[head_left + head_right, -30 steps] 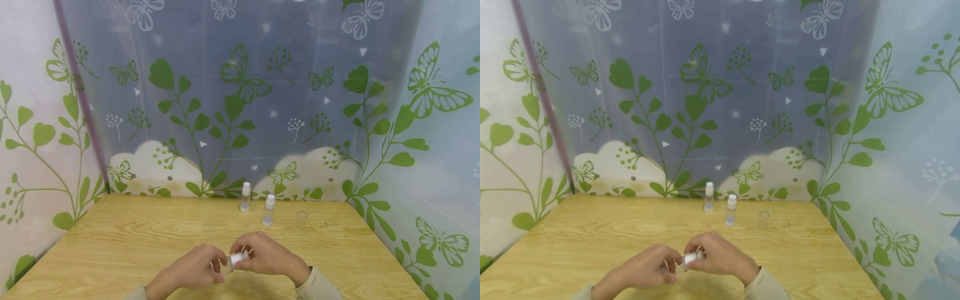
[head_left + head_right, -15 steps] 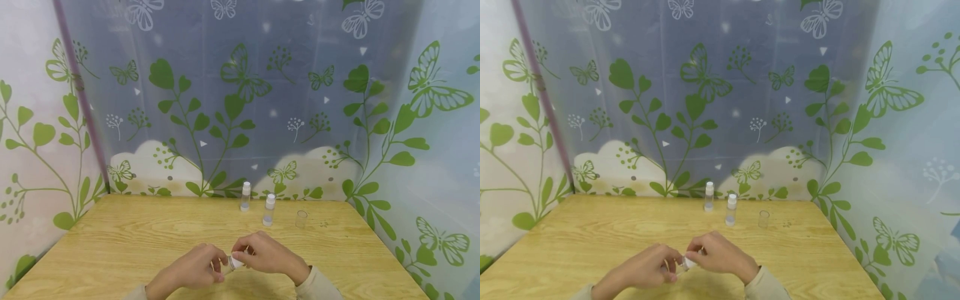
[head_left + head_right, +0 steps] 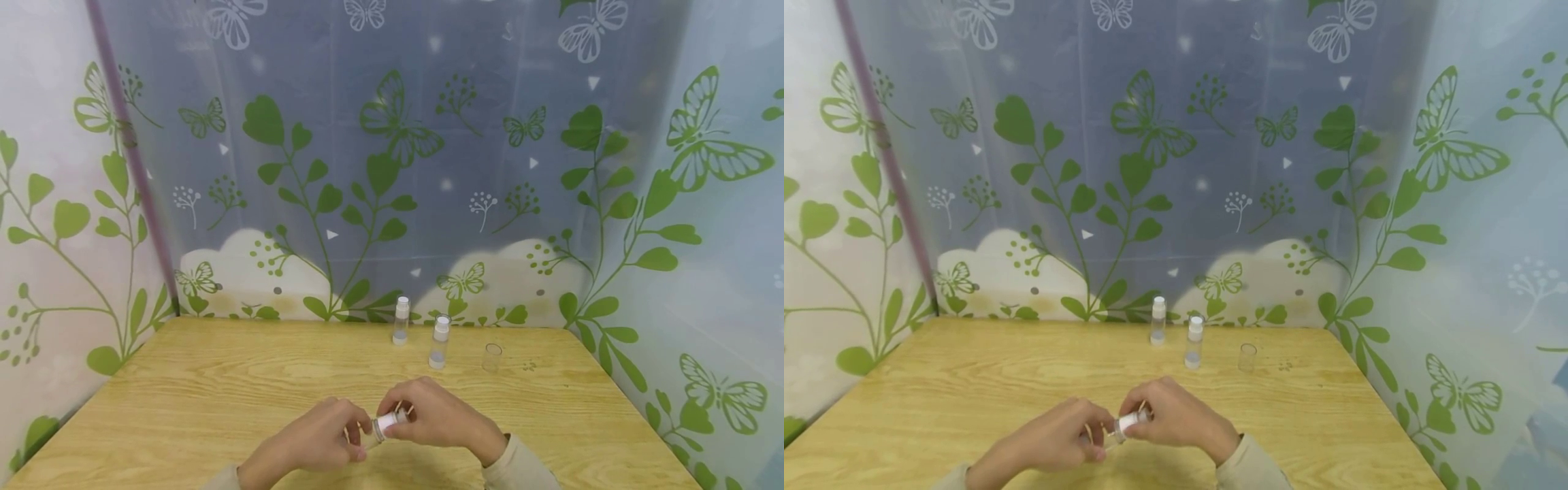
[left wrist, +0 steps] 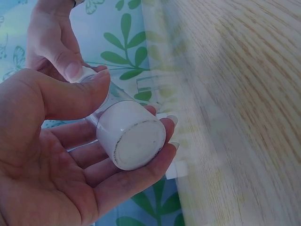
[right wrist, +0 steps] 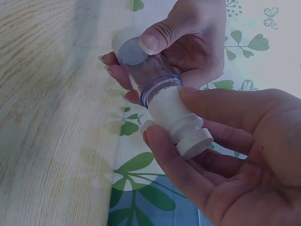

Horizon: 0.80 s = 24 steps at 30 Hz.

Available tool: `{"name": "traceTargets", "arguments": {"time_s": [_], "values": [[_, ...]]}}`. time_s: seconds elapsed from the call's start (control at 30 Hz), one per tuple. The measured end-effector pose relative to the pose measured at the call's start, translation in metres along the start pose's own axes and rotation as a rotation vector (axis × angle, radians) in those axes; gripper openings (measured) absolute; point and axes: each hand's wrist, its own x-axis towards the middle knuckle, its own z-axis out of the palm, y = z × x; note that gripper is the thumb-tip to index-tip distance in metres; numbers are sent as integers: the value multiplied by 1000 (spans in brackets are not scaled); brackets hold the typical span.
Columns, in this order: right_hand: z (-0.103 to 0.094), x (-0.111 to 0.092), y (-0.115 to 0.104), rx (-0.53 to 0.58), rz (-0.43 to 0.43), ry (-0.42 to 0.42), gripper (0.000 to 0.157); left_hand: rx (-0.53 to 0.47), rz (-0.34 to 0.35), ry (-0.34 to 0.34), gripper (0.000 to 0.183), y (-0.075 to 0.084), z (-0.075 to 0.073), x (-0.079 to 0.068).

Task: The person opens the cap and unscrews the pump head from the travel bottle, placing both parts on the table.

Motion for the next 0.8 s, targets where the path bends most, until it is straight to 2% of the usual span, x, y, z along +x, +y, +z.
{"name": "traceTargets", "arguments": {"time_s": [0.23,0.57,0.8], "values": [[0,0,-1,38,15,-5,16,2,-22,-2,27,1,0,-1],[2,0,1,16,6,0,15,-15,-13,-5,26,0,0,-1],[0,-1,3,-28,-29,-12,25,-22,-21,-7,27,0,-1,-1]]}}
